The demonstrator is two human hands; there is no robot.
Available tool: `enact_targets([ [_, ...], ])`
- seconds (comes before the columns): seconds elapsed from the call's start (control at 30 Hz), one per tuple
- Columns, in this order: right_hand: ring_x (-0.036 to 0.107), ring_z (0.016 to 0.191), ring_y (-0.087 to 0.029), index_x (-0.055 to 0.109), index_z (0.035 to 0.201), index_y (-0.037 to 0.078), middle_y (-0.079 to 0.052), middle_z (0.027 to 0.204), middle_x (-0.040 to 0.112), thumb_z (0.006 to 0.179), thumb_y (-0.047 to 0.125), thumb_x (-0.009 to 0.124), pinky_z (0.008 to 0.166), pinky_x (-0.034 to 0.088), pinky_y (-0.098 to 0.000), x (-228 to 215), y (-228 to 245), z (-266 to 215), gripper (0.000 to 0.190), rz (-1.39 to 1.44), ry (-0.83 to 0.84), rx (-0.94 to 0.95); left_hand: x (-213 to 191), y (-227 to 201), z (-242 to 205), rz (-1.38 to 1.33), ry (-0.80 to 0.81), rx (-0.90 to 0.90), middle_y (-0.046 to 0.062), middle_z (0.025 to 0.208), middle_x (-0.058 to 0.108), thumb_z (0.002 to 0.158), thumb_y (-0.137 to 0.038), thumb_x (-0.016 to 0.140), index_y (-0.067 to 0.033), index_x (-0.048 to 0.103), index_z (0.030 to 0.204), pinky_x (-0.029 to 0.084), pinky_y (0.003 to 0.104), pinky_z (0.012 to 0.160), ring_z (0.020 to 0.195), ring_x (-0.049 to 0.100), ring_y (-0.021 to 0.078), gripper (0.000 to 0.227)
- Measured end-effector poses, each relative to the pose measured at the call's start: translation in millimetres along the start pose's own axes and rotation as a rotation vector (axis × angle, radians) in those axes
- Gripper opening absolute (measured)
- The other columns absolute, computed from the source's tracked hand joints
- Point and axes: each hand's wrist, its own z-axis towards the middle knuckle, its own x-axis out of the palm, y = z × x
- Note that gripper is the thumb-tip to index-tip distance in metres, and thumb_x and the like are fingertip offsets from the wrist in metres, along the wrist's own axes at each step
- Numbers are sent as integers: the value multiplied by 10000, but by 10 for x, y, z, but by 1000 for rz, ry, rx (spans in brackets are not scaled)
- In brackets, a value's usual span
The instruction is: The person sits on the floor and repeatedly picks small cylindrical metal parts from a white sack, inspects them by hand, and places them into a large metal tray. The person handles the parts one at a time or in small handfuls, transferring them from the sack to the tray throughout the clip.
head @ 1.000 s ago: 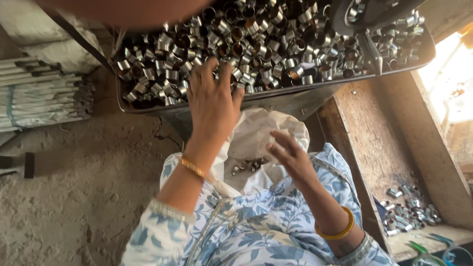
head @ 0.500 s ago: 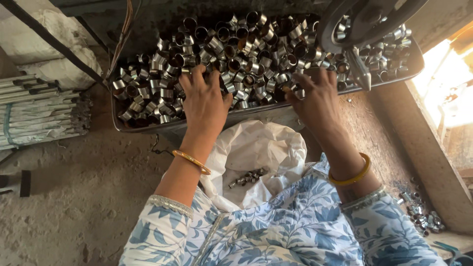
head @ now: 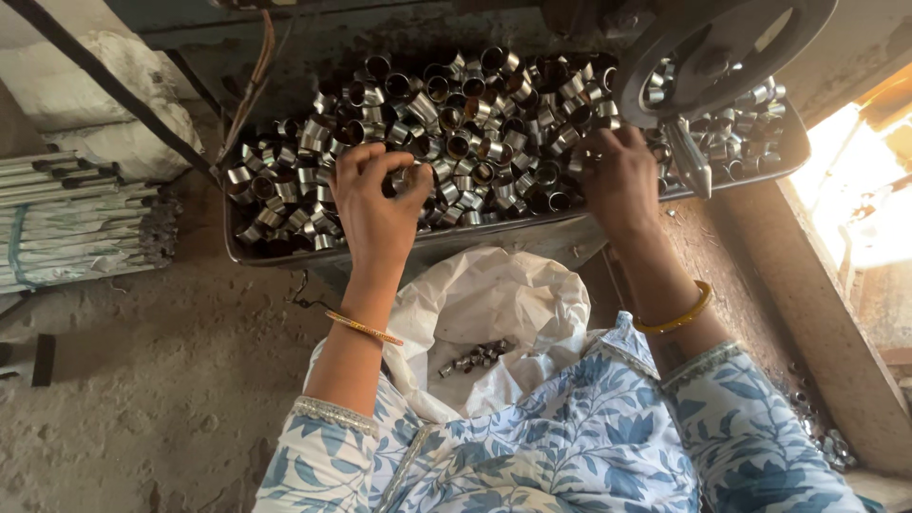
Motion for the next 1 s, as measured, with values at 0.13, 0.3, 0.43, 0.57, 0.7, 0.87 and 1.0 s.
enact_targets([
  [0.13,754,903,-205,703,1180,106,-99,1200,711,995,49,661,773,667,-306,75,-239,-35,198,481,-148,174,-136,-13,97,-322,-34,-177,-6,1088,764,954,-235,807,-118,812,1033,576,385,991,1056,709,164,141],
  [0.3,730,809,-181,671,1205,9,-123,1023,713,1010,32,602,697,699,-337,-323,42,-75,208,1361,-84,704,-373,-152,279,-1056,-83,-807,58,904,664,842,-273,843,-81,736,923,693,333,676,830,651,143,234],
  [0.43,714,777,-215,633,1203,-16,-164,1006,711,1003,24,547,626,638,-320,-502,452,-278,221,1768,104,853,-519,-352,162,-1428,-117,-1031,88,953,716,813,-294,843,-36,712,994,673,302,680,830,701,180,341],
  [0.57,690,783,-205,634,1165,-4,-163,993,733,1023,223,470,588,610,-303,-397,883,-563,314,1796,338,931,-524,-641,-184,-1596,21,-1055,127,1020,722,855,-294,831,-29,681,1049,633,313,666,836,681,194,361],
  [0.7,676,786,-189,636,1108,106,-100,950,693,1045,347,455,557,559,-319,-256,1196,-828,308,1853,463,1090,-433,-847,-504,-1593,148,-1082,120,1015,732,883,-293,766,-16,712,1071,633,336,714,872,695,189,339],
  [0.87,674,821,-191,618,1111,150,-42,998,694,1055,442,428,622,584,-387,-193,1218,-1112,353,1890,480,1128,-482,-877,-782,-1414,303,-919,98,1062,734,950,-215,694,-15,746,1062,638,355,771,890,685,162,236],
  [1.0,716,800,-265,640,1198,131,-95,1003,727,1013,480,412,641,641,-441,-270,1168,-1274,456,1909,555,1141,-505,-847,-1007,-1206,392,-857,98,1088,744,985,-159,631,-26,756,1064,638,319,769,864,680,133,199],
])
